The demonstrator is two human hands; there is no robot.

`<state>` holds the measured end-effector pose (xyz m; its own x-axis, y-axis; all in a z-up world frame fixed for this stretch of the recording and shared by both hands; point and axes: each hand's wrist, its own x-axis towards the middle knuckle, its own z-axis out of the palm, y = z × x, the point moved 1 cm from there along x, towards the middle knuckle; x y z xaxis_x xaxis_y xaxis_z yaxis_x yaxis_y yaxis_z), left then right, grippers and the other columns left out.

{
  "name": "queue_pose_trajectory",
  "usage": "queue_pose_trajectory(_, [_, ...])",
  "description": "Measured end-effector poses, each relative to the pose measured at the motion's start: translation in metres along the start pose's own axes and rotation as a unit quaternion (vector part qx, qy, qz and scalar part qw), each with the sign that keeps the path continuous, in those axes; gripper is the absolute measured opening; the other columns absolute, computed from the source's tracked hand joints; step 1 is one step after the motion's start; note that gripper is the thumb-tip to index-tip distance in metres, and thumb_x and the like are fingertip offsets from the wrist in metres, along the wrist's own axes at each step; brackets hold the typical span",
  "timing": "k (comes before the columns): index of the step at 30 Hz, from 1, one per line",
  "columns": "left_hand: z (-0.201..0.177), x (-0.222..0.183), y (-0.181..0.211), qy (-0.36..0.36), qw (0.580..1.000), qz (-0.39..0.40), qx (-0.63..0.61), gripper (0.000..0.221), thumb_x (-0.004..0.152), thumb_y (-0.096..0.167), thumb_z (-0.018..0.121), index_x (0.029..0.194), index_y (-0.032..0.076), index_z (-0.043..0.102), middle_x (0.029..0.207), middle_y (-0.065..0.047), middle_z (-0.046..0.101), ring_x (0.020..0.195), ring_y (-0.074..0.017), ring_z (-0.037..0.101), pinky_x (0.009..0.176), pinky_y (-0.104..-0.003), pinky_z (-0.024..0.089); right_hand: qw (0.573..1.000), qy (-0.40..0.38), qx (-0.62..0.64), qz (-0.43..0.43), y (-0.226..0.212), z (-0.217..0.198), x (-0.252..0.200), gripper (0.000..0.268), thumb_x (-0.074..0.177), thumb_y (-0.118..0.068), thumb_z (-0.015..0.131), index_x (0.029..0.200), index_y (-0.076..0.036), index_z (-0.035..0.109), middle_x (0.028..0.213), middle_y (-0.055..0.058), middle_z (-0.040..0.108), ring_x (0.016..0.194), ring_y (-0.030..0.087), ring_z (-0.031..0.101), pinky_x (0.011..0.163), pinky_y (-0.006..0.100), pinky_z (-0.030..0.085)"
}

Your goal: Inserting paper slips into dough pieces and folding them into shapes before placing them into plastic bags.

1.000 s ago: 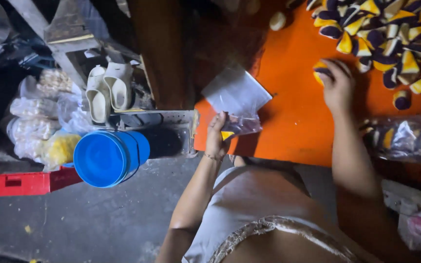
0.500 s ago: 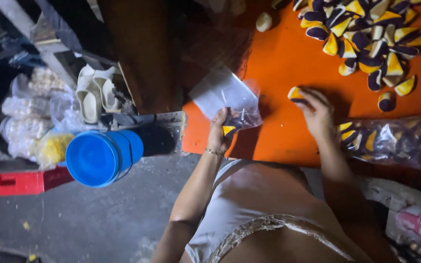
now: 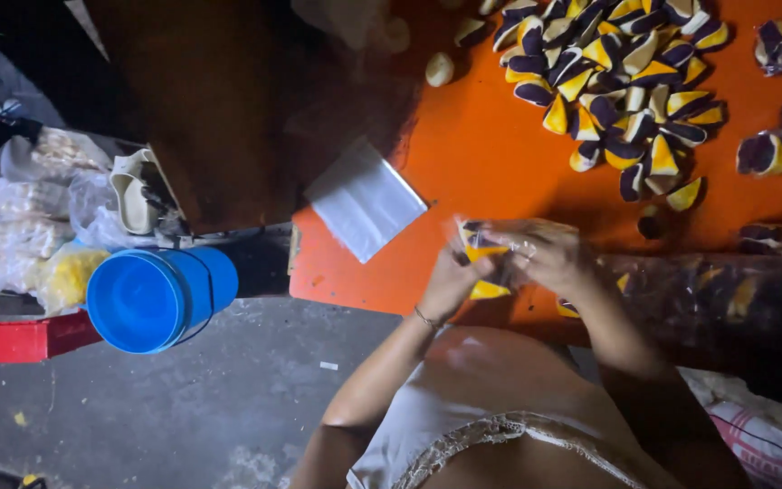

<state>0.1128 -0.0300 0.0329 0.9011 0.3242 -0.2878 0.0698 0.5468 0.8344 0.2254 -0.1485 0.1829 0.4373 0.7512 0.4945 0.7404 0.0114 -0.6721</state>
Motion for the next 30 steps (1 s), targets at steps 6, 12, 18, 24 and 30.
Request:
queue_pose_trajectory(6, [0.014, -0.002, -0.005, -0.062, 0.997, -0.009, -0.038, 0.038, 0.080, 0.024, 0.090, 0.107, 0.006, 0.068, 0.083, -0.010, 0.072, 0.067, -0.0165, 0.070, 0.055, -0.032, 0.061, 0.988, -0.058, -0.043, 0.139, 0.012, -0.019, 0.003, 0.033, 0.075, -0.005, 0.084, 0.106, -0.013, 0.082, 0.086, 0.010, 0.077, 0.078, 0.033, 0.074, 0.070, 0.044, 0.059])
queue_pose_trajectory(12, [-0.038, -0.030, 0.067, 0.170, 0.981, -0.076, -0.049, 0.074, 0.072, 0.060, 0.069, 0.132, 0.019, 0.052, 0.133, -0.006, 0.062, 0.089, -0.0258, 0.075, 0.079, -0.050, 0.062, 0.926, 0.054, -0.361, 0.096, 0.194, -0.056, 0.018, 0.038, 0.089, -0.018, 0.096, 0.091, -0.002, 0.062, 0.087, 0.017, 0.064, 0.073, 0.034, 0.061, 0.058, 0.045, 0.048])
queue_pose_trajectory(18, [-0.117, -0.070, 0.013, 0.162, 0.981, 0.006, -0.104, 0.064, 0.086, 0.048, 0.075, 0.131, 0.004, 0.063, 0.099, -0.008, 0.073, 0.080, -0.0178, 0.073, 0.070, -0.031, 0.061, 0.937, -0.056, -0.339, 0.063, 0.195, 0.021, 0.022, 0.011, 0.063, 0.000, 0.071, 0.071, -0.003, 0.063, 0.074, 0.013, 0.062, 0.067, 0.031, 0.059, 0.059, 0.040, 0.048])
queue_pose_trajectory(24, [-0.139, -0.099, 0.042, 0.164, 0.979, -0.028, -0.115, 0.072, 0.078, 0.048, 0.082, 0.132, 0.004, 0.064, 0.098, -0.006, 0.070, 0.083, -0.0175, 0.070, 0.071, -0.029, 0.057, 0.950, 0.047, -0.305, 0.049, 0.157, 0.003, 0.030, 0.040, 0.065, 0.005, 0.063, 0.101, -0.001, 0.080, 0.097, 0.014, 0.072, 0.090, 0.035, 0.064, 0.103, 0.042, 0.050])
queue_pose_trajectory(30, [-0.183, -0.093, 0.051, 0.138, 0.982, -0.019, -0.126, 0.057, 0.086, 0.042, 0.078, 0.127, 0.003, 0.068, 0.105, -0.011, 0.076, 0.090, -0.0225, 0.075, 0.081, -0.035, 0.061, 0.915, 0.031, -0.348, 0.202, 0.206, -0.012, 0.035, 0.046, 0.088, -0.034, 0.097, 0.113, -0.002, 0.075, 0.103, 0.016, 0.075, 0.092, 0.036, 0.068, 0.077, 0.044, 0.052])
